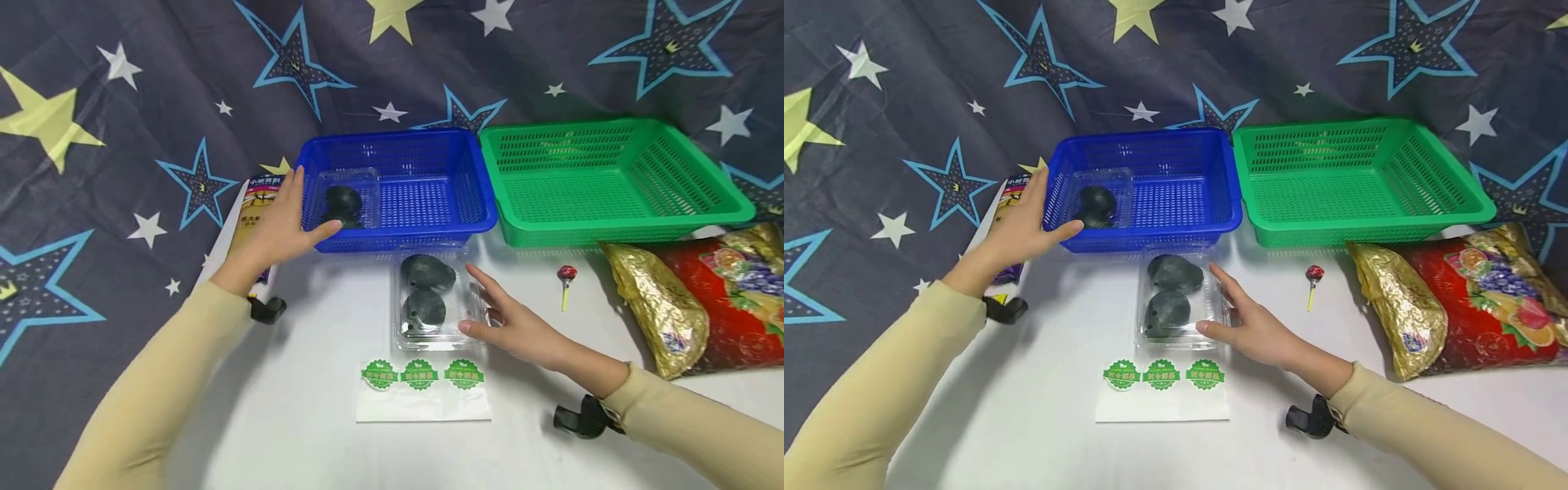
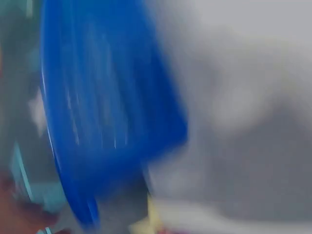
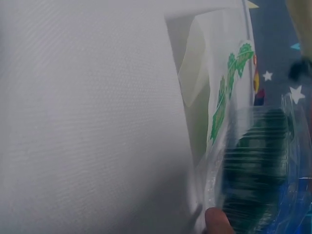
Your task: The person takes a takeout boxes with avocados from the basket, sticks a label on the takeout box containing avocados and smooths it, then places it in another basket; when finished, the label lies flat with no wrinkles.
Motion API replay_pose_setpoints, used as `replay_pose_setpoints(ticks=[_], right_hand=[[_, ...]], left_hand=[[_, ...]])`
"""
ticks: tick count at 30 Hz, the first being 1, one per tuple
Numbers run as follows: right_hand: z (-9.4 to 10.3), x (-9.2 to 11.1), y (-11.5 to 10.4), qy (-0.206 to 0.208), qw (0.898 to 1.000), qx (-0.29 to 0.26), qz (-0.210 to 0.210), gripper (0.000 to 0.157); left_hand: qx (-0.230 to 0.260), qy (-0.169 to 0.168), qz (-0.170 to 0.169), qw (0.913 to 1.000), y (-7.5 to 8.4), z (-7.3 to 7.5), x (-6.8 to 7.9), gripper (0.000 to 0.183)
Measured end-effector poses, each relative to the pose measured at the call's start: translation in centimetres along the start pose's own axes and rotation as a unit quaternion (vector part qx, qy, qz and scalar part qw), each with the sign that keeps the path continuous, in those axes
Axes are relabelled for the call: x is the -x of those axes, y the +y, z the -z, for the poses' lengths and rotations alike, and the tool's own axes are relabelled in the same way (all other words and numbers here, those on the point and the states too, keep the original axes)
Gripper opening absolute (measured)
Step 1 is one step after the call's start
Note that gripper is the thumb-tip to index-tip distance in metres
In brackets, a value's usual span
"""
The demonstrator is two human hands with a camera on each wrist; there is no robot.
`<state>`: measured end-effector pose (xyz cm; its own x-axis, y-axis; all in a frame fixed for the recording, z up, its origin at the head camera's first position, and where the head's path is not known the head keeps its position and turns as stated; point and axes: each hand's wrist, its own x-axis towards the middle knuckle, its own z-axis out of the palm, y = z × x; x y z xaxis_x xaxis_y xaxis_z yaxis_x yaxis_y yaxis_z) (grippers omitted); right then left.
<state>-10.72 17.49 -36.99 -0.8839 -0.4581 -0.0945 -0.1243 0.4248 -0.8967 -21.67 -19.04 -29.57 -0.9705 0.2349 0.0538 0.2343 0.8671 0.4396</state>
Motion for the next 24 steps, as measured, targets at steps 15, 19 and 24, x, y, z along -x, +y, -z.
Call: replay_pose_setpoints(ticks=[15,19,24], right_hand=[[-0.1,-0.3,0.1,0.003,1.000,0.014,0.004,0.086],[0.1,-0.4,0.0,-0.006,1.000,0.020,0.014,0.086],[1.1,-0.7,-0.3,-0.022,0.999,0.036,0.024,0.087]], left_hand=[[0.242,-0.087,0.037,0.9656,10.5,-12.1,10.3,0.126],[0.254,-0.089,0.051,0.9617,10.4,-12.9,10.1,0.122],[0.251,-0.084,0.043,0.9635,10.3,-13.3,9.9,0.117]])
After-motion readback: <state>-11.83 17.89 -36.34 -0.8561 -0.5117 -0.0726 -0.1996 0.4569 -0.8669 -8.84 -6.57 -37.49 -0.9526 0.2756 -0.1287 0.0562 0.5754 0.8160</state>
